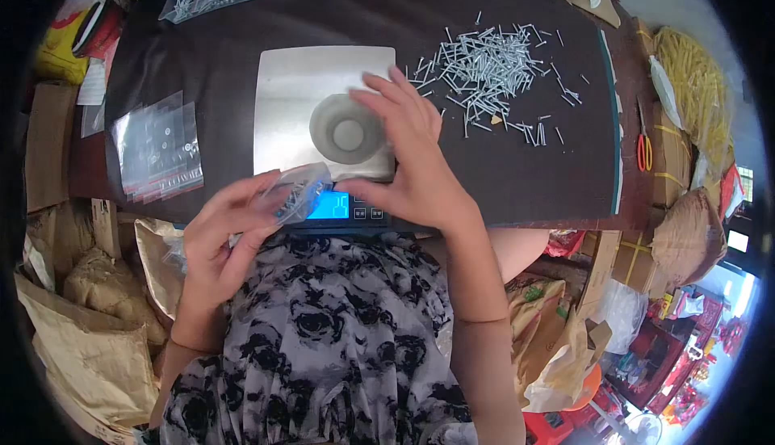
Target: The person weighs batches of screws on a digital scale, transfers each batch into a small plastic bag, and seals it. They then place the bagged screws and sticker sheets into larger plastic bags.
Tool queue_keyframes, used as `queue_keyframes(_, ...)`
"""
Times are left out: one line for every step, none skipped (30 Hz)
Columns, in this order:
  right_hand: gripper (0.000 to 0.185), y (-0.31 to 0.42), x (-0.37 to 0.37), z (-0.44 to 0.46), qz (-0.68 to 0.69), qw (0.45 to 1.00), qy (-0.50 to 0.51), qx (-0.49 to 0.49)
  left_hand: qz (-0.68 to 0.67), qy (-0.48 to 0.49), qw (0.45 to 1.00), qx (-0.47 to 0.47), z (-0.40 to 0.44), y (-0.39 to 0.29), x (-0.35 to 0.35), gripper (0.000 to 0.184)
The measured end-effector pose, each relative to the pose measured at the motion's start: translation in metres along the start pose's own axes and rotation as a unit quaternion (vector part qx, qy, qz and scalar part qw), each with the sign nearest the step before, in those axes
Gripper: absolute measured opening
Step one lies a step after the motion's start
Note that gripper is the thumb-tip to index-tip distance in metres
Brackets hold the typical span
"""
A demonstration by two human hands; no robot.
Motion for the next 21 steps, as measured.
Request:
queue_keyframes(0.052, 0.005, -0.003, 0.0, 0.025, 1.0, 0.002, -0.018, -0.014, -0.001, 1.0, 0.001, -0.001, 0.001, 0.0, 0.014)
queue_keyframes(0.046, 0.01, -0.007, 0.001, 0.051, 0.998, 0.005, -0.035, -0.028, -0.002, 1.0, 0.003, -0.002, 0.001, 0.001, 0.014)
queue_keyframes(0.039, 0.015, -0.008, -0.002, 0.077, 0.995, 0.019, -0.059, -0.043, 0.0, 0.999, 0.007, -0.001, 0.001, 0.003, 0.014)
queue_keyframes(0.031, 0.02, -0.006, -0.002, 0.106, 0.99, 0.034, -0.087, -0.046, 0.01, 0.999, 0.009, -0.001, 0.002, 0.002, 0.014)
queue_keyframes(0.027, 0.026, -0.005, -0.003, 0.105, 0.99, 0.017, -0.093, -0.05, 0.019, 0.999, 0.01, -0.002, 0.002, 0.002, 0.015)
queue_keyframes(0.022, 0.032, -0.004, -0.005, 0.104, 0.99, 0.0, -0.1, -0.054, 0.027, 0.998, 0.011, -0.002, 0.002, 0.002, 0.015)
queue_keyframes(0.018, 0.037, -0.003, -0.006, 0.105, 0.989, -0.016, -0.106, -0.036, 0.021, 0.999, 0.012, -0.001, -0.002, 0.003, 0.015)
queue_keyframes(0.019, 0.041, -0.004, -0.006, 0.104, 0.984, -0.008, -0.143, -0.018, 0.014, 1.0, 0.012, 0.003, -0.009, 0.005, 0.015)
queue_keyframes(0.019, 0.045, -0.004, -0.006, 0.108, 0.983, 0.002, -0.146, 0.0, 0.007, 1.0, 0.012, 0.005, -0.014, 0.006, 0.015)
queue_keyframes(0.019, 0.05, -0.003, -0.007, 0.112, 0.982, 0.012, -0.149, 0.003, 0.011, 1.0, -0.002, 0.005, -0.015, 0.008, 0.015)
queue_keyframes(0.02, 0.054, -0.002, -0.007, 0.116, 0.981, 0.023, -0.153, 0.006, 0.016, 1.0, -0.015, 0.005, -0.015, 0.009, 0.016)
queue_keyframes(0.02, 0.057, -0.001, -0.006, 0.11, 0.981, 0.021, -0.157, 0.009, 0.02, 0.999, -0.029, 0.005, -0.015, 0.01, 0.016)
queue_keyframes(0.02, 0.059, -0.001, -0.004, 0.104, 0.981, 0.018, -0.162, 0.019, 0.024, 0.999, -0.025, 0.005, -0.016, 0.011, 0.016)
queue_keyframes(0.02, 0.061, 0.0, -0.004, 0.098, 0.981, 0.016, -0.166, 0.03, 0.028, 0.999, -0.021, 0.006, -0.017, 0.011, 0.016)
queue_keyframes(0.021, 0.061, 0.001, -0.003, 0.097, 0.982, 0.014, -0.164, 0.04, 0.032, 0.999, -0.017, 0.007, -0.017, 0.011, 0.016)
queue_keyframes(0.022, 0.061, 0.002, -0.002, 0.097, 0.982, 0.012, -0.162, 0.037, 0.03, 0.999, -0.017, 0.007, -0.017, 0.011, 0.015)
queue_keyframes(0.022, 0.061, 0.002, -0.001, 0.096, 0.983, 0.01, -0.159, 0.034, 0.028, 0.999, -0.016, 0.006, -0.016, 0.011, 0.014)
queue_keyframes(0.023, 0.061, 0.003, -0.001, 0.095, 0.982, 0.012, -0.165, 0.031, 0.027, 0.999, -0.016, 0.006, -0.015, 0.011, 0.013)
queue_keyframes(0.023, 0.061, 0.004, 0.0, 0.095, 0.981, 0.013, -0.17, 0.019, 0.036, 0.999, -0.021, 0.005, -0.016, 0.011, 0.012)
queue_keyframes(0.024, 0.061, 0.005, -0.001, 0.094, 0.98, 0.014, -0.175, 0.007, 0.046, 0.999, -0.027, 0.005, -0.017, 0.012, 0.011)
queue_keyframes(0.024, 0.062, 0.005, -0.001, 0.096, 0.978, 0.015, -0.187, -0.005, 0.056, 0.998, -0.032, 0.004, -0.018, 0.012, 0.01)
Point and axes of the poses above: each hand's wrist, its own z-axis towards the middle knuckle, its own x-axis out of the palm, y = z × x, the point moved 3 cm from there along z, towards the middle knuckle, and after that the axes turned 14 degrees about -x, right-handed, at the moved point
